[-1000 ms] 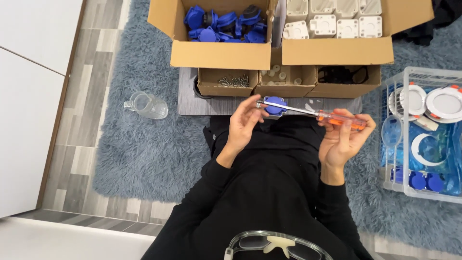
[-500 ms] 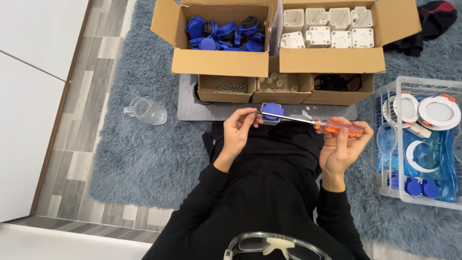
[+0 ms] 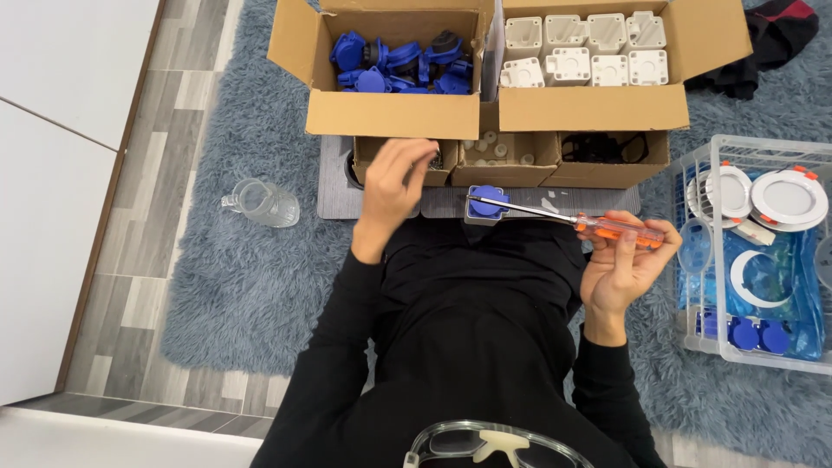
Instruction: Assembling electrical box components by hand and using a screwdriver to fasten parts together.
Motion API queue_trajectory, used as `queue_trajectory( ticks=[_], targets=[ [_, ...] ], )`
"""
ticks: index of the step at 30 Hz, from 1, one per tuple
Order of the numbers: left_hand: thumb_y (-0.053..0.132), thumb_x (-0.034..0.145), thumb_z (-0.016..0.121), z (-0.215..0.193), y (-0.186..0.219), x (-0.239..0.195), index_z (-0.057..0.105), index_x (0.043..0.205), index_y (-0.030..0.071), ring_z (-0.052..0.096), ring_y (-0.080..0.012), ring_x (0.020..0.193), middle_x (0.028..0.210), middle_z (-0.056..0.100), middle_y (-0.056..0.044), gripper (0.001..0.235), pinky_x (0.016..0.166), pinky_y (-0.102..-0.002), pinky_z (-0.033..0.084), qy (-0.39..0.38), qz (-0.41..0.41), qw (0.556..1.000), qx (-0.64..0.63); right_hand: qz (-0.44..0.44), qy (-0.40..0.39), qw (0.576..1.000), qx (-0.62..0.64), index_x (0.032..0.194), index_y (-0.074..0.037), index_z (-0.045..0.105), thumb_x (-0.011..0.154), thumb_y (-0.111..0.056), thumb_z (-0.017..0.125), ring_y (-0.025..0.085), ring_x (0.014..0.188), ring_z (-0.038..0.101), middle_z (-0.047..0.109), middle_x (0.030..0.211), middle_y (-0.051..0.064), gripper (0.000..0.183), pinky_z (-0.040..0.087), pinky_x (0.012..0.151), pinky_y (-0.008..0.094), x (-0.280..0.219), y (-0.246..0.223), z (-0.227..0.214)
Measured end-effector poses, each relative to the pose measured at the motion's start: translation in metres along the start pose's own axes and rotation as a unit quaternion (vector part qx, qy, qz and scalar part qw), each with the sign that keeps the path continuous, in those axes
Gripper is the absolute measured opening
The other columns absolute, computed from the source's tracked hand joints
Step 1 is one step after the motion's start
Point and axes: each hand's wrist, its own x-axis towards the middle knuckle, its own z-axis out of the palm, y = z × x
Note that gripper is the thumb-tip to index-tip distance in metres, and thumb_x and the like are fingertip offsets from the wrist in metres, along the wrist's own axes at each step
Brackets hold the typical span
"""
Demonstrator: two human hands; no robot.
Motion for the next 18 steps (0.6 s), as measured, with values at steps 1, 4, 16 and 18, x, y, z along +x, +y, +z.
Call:
queue_trajectory(
  ticks=[1, 4, 16, 18],
  targets=[
    [0.005, 0.106, 0.075, -0.002, -0.003, 0.005, 0.081, 0.116, 0.011, 0.076, -0.0231, 0.095, 0.105, 0.080, -0.003, 0.013, 0.086, -0.034, 0.061, -0.011, 0.015, 0.999, 0.043, -0.003, -0.002, 1.000, -0.002, 0.142, -0.017, 0.029, 0.122, -0.016, 0.047, 0.037, 0.103, 0.077, 0.062, 0.131, 0.032, 0.027, 0.071, 0.092, 0.044, 0.000, 0.001, -0.002],
    [0.007, 0.107, 0.075, 0.000, -0.010, 0.004, 0.080, 0.117, 0.013, 0.074, -0.0223, 0.101, 0.110, 0.078, 0.001, 0.013, 0.087, -0.033, 0.058, -0.025, 0.055, 0.993, 0.097, -0.009, -0.004, 1.000, -0.003, 0.142, -0.016, 0.029, 0.122, -0.016, 0.047, 0.038, 0.102, 0.076, 0.062, 0.130, 0.033, 0.026, 0.071, 0.091, 0.044, -0.001, 0.003, -0.004],
    [-0.009, 0.093, 0.076, 0.002, 0.030, -0.007, 0.078, 0.115, 0.002, 0.080, -0.0196, 0.098, 0.117, 0.083, -0.009, 0.025, 0.091, -0.029, 0.065, -0.054, -0.105, 0.989, -0.085, 0.074, 0.012, 0.996, 0.045, 0.142, -0.023, 0.038, 0.123, -0.017, 0.056, 0.025, 0.107, 0.074, 0.064, 0.141, 0.017, 0.027, 0.068, 0.096, 0.032, -0.003, -0.029, 0.006],
    [-0.010, 0.096, 0.073, 0.007, 0.034, -0.020, 0.076, 0.115, 0.001, 0.079, -0.0184, 0.097, 0.115, 0.082, -0.009, 0.022, 0.091, -0.028, 0.065, -0.067, -0.152, 0.971, -0.173, 0.078, 0.012, 0.995, 0.055, 0.142, -0.023, 0.038, 0.123, -0.017, 0.056, 0.025, 0.107, 0.075, 0.065, 0.140, 0.017, 0.027, 0.068, 0.096, 0.032, -0.004, -0.028, 0.007]
  ],
)
